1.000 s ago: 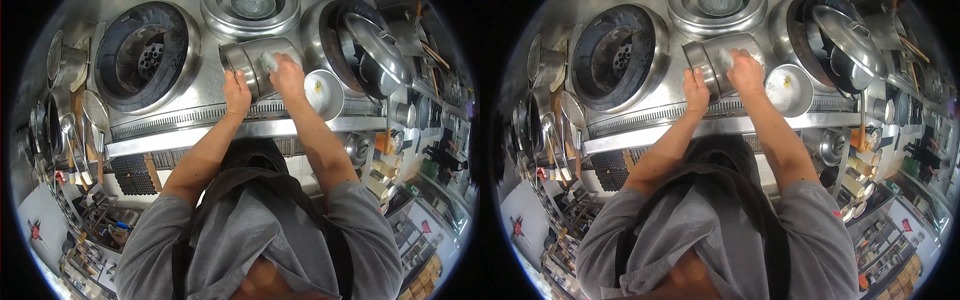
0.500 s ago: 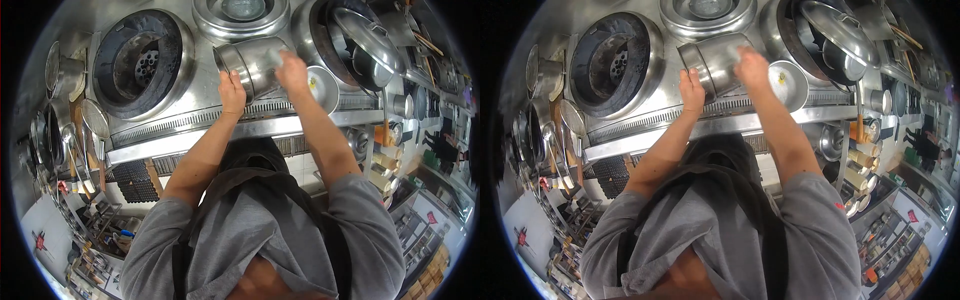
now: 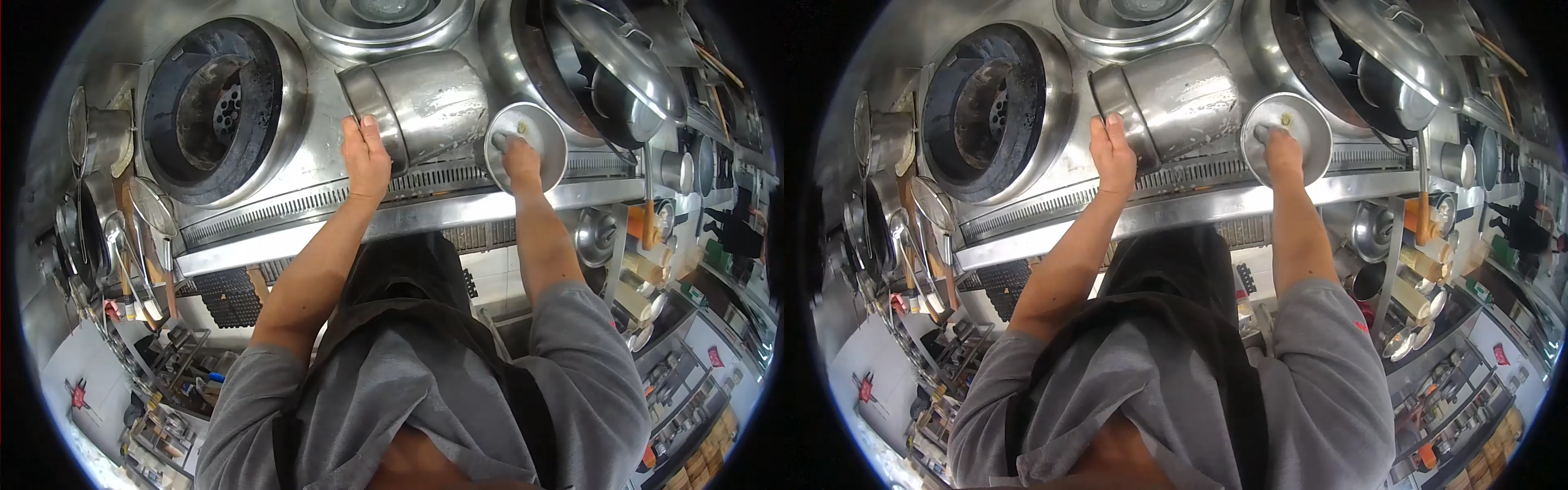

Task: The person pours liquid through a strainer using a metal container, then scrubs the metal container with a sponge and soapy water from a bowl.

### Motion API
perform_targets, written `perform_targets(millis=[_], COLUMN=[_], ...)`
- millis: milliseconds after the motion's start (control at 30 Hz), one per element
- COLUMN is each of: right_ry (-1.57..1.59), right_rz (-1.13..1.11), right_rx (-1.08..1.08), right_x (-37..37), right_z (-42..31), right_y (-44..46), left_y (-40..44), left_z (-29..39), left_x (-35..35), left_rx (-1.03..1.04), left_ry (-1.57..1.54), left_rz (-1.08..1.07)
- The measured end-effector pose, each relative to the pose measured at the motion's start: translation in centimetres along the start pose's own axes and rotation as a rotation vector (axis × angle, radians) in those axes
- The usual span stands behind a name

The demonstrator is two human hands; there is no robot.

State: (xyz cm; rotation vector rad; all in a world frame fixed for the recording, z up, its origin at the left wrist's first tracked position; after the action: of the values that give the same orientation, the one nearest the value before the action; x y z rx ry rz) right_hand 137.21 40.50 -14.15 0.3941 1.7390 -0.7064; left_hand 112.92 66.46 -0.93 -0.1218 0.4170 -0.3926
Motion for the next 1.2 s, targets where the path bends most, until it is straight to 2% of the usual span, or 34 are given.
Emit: perform_targets(millis=[100,167,233,267,300,333,367,400,467,533,600,700,767,800,900,933,967,1000,1167,1200], right_ry=[0.061,0.087,0.127,0.163,0.155,0.228,0.305,0.386,0.426,0.469,0.33,0.274,0.323,0.306,0.287,0.232,0.24,0.213,0.237,0.294], right_rz=[-0.089,-0.061,0.076,0.19,0.203,0.298,0.39,0.485,0.501,0.525,0.626,0.597,0.465,0.444,0.438,0.57,0.514,0.524,0.576,0.522], right_rx=[-0.082,-0.027,0.216,0.214,0.213,0.17,0.128,0.065,0.041,0.014,0.008,-0.104,-0.179,-0.227,-0.288,-0.263,-0.166,-0.157,-0.159,-0.189], right_x=[1.8,-3.5,-6.7,-8.3,-9.2,-11.8,-14.0,-15.4,-17.2,-17.3,-16.9,-16.7,-17.0,-16.6,-16.5,-16.4,-16.7,-17.0,-16.8,-16.3], right_z=[-2.4,-3.7,-0.8,-0.5,-0.5,-2.3,-4.1,-5.7,-9.0,-11.1,-12.2,-17.7,-22.1,-22.9,-21.3,-19.1,-17.0,-16.6,-20.4,-21.9], right_y=[0.3,-1.8,-3.6,-4.1,-4.4,-4.7,-4.9,-4.9,-3.9,-1.6,0.5,1.6,1.0,1.0,0.5,0.8,1.5,1.7,-0.5,-1.1], left_y=[0.1,-0.2,-0.1,0.1,0.3,0.2,0.7,1.7,3.5,5.1,5.3,3.9,2.5,1.6,1.5,1.0,0.5,0.5,1.1,1.1], left_z=[0.1,0.2,0.4,0.1,-0.4,0.0,0.8,0.6,0.3,0.8,0.3,-1.5,-1.0,-1.1,-2.1,-0.8,-1.0,-0.9,-1.3,-1.4], left_x=[0.7,0.8,0.6,0.5,0.5,0.1,-0.3,0.1,1.4,1.8,1.4,0.3,-1.1,-1.2,-1.6,-1.8,-1.7,-1.6,-1.1,-1.0], left_rx=[0.021,0.101,0.089,0.028,-0.035,-0.182,-0.174,-0.264,-0.455,-0.453,-0.456,-0.469,-0.384,-0.438,-0.344,-0.301,-0.31,-0.318,-0.322,-0.322], left_ry=[0.035,0.058,0.047,-0.013,-0.072,-0.132,-0.137,-0.207,-0.312,-0.321,-0.325,-0.34,-0.449,-0.514,-0.416,-0.383,-0.376,-0.377,-0.454,-0.448], left_rz=[-0.027,0.005,0.003,-0.015,-0.035,-0.09,-0.093,-0.148,-0.239,-0.183,-0.125,-0.091,-0.042,-0.061,0.012,0.05,0.051,0.073,0.034,0.024])
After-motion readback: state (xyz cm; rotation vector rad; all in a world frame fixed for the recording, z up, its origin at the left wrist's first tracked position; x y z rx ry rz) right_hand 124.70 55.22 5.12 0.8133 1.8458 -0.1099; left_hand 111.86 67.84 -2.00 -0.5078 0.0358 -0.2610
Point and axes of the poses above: each hand's wrist, its own y-axis towards the middle knuckle, its own x-axis out of the palm, z = x × y, the point moved 9 cm from there along y, towards the middle knuckle, and after that the axes turned 15 degrees about -x, right-handed, at the moved point
